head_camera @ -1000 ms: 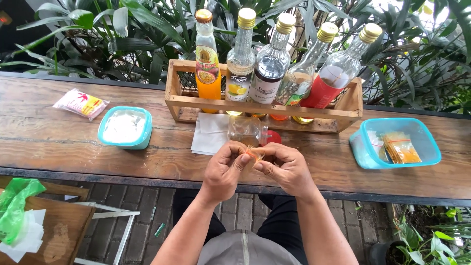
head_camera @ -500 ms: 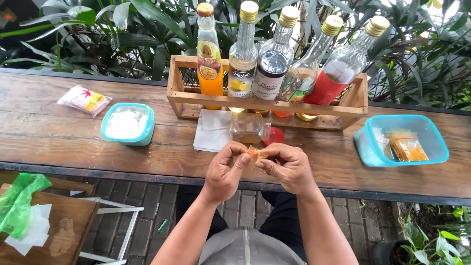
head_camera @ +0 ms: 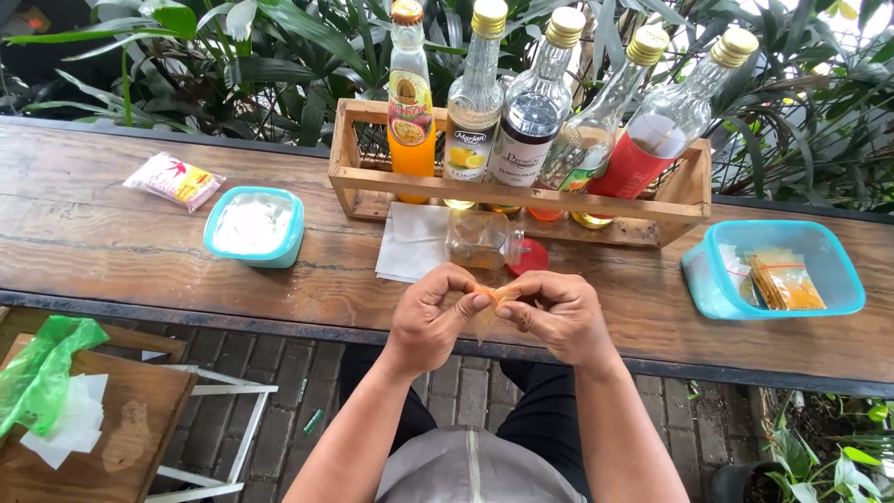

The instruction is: The person scoops a yellow powder from a glass jar into small plastic bags using a spoon. They then seal the bags and place them into a blue container.

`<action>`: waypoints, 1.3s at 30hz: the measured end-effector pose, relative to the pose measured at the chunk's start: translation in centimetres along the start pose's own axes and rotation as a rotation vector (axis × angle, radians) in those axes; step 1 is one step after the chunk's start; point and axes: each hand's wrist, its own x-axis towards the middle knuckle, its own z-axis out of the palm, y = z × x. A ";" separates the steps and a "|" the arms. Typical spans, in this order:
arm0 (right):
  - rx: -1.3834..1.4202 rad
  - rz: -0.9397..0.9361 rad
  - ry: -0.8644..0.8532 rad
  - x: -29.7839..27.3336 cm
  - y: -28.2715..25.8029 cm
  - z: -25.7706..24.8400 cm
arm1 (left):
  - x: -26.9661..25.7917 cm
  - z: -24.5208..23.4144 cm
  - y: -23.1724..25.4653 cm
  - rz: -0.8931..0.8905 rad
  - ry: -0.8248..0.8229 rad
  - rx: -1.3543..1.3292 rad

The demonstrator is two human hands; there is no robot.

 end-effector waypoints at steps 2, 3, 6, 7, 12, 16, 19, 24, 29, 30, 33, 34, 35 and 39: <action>-0.008 0.002 -0.004 0.0 0.2 -0.2 | 0.1 0.0 0.5 0.028 0.003 0.054; -0.015 0.002 -0.006 0.0 0.4 -0.2 | 0.2 0.0 0.8 0.059 0.004 0.109; -0.018 0.005 0.001 -0.1 0.6 -0.3 | 0.3 -0.2 1.3 0.099 -0.017 0.164; -0.017 0.007 0.002 -0.1 0.5 -0.2 | 0.2 -0.1 1.2 0.097 -0.017 0.165; -0.042 0.007 -0.002 0.3 -0.3 0.0 | 0.0 -0.3 0.4 0.208 -0.004 0.334; -0.043 0.022 0.018 0.3 -0.3 0.3 | -0.3 -0.3 0.5 0.246 -0.002 0.381; -0.035 0.036 0.032 0.2 -0.1 0.3 | -0.5 -0.5 0.7 0.218 -0.002 0.362; -0.038 0.028 0.019 0.2 0.5 0.5 | -1.2 -0.3 -0.4 -0.033 -0.102 0.014; -0.031 0.049 -0.021 0.5 -0.2 1.1 | -0.8 -1.6 -0.4 -0.092 -0.137 0.034; -0.028 0.058 -0.036 0.5 -0.4 1.2 | -0.8 -1.5 -0.4 -0.096 -0.128 0.035; -0.023 0.047 -0.048 0.8 -0.6 1.2 | -1.0 -1.3 -1.4 -0.100 -0.097 0.005; -0.023 0.049 -0.048 0.6 -0.6 1.2 | -1.1 -1.3 -1.3 -0.103 -0.096 0.004; -0.017 0.053 -0.052 0.6 -0.6 1.2 | -1.1 -1.3 -1.3 -0.098 -0.075 -0.009; -0.024 0.044 -0.056 0.6 -0.1 1.1 | -0.9 -1.6 -1.4 -0.093 -0.060 -0.042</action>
